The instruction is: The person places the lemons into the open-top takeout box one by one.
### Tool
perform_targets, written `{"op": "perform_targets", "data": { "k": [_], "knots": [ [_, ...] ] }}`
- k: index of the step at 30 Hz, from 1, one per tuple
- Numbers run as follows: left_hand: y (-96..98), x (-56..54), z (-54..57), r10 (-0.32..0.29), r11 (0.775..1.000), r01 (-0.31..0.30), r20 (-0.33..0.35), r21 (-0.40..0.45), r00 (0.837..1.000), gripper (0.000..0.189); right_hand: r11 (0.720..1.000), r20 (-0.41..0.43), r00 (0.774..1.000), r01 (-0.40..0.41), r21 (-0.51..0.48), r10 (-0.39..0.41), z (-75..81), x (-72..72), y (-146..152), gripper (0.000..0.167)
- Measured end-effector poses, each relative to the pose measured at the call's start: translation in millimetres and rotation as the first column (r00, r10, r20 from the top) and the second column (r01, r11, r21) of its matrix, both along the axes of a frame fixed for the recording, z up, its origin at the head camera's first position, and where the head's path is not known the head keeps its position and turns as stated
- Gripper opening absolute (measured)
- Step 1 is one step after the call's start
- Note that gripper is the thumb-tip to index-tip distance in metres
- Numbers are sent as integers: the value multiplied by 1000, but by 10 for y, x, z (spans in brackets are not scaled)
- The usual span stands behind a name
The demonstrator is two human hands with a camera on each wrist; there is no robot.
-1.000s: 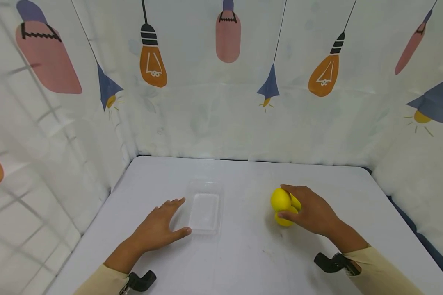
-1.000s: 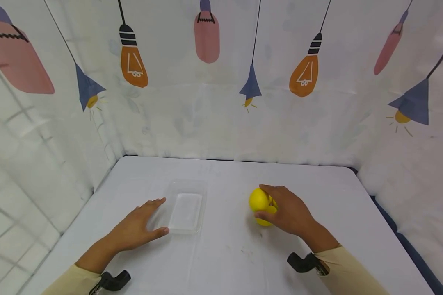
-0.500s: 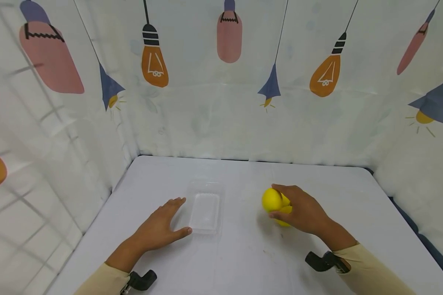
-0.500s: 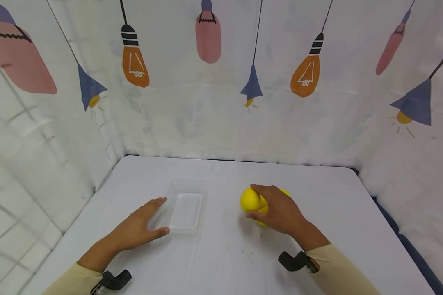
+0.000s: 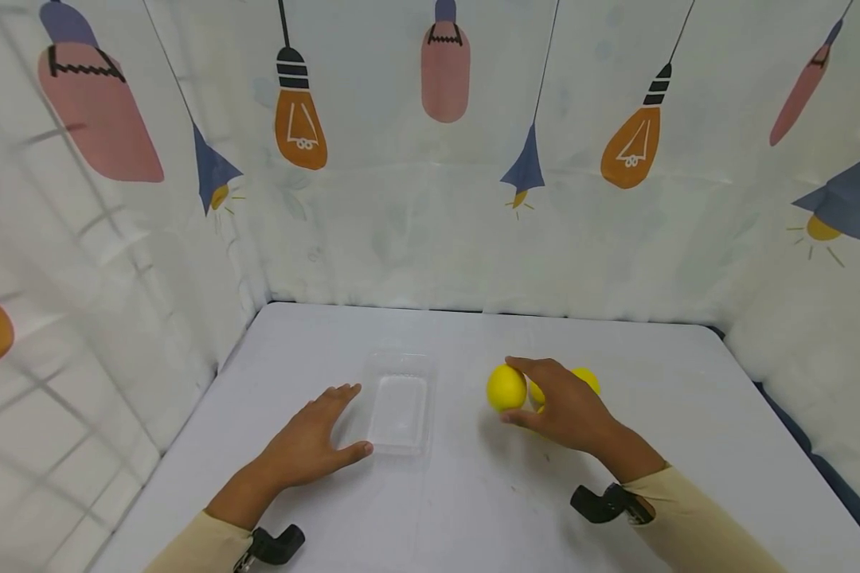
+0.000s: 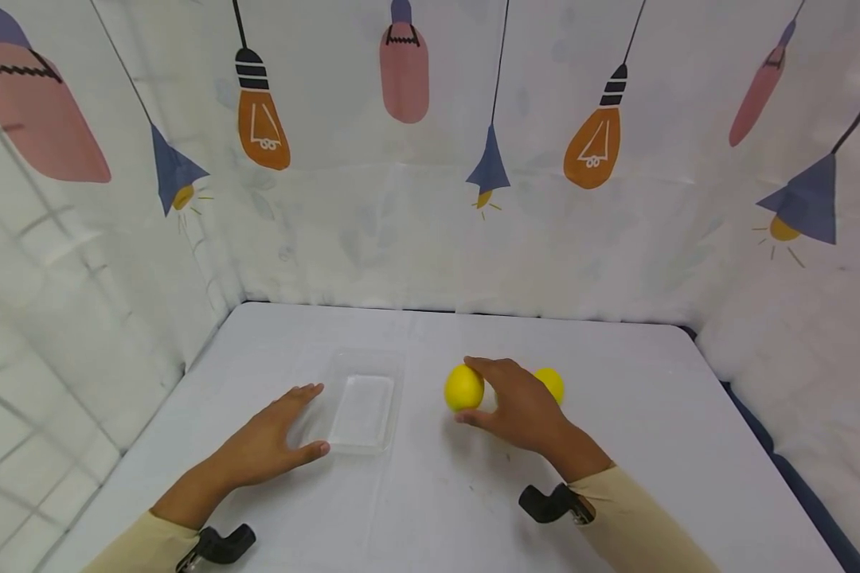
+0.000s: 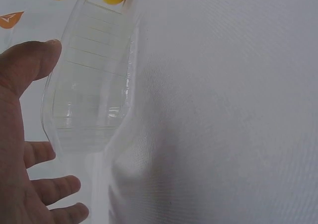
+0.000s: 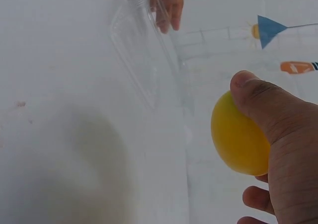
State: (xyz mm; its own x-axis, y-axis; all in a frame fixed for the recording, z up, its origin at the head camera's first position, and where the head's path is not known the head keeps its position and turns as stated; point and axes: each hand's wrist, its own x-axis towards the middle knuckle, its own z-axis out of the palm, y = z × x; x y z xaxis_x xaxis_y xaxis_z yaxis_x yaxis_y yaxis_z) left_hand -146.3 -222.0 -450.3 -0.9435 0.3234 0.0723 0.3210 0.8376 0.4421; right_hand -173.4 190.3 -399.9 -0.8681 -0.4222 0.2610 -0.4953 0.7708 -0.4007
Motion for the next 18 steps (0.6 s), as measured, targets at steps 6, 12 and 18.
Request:
{"op": "perform_targets", "data": {
  "k": [6, 12, 18],
  "knots": [
    [9, -1, 5, 1, 1000, -1, 3, -10, 1000, 98, 1000, 11, 1000, -20, -13, 21, -15, -15, -82, 86],
    [2, -11, -3, 3, 1000, -3, -2, -14, 1000, 98, 1000, 34, 999, -13, 3, 12, -27, -30, -180, 85],
    [4, -4, 10, 3, 1000, -3, 5, -15, 1000, 97, 1000, 91, 996, -1, 7, 1, -22, -19, -280, 85]
  ]
}}
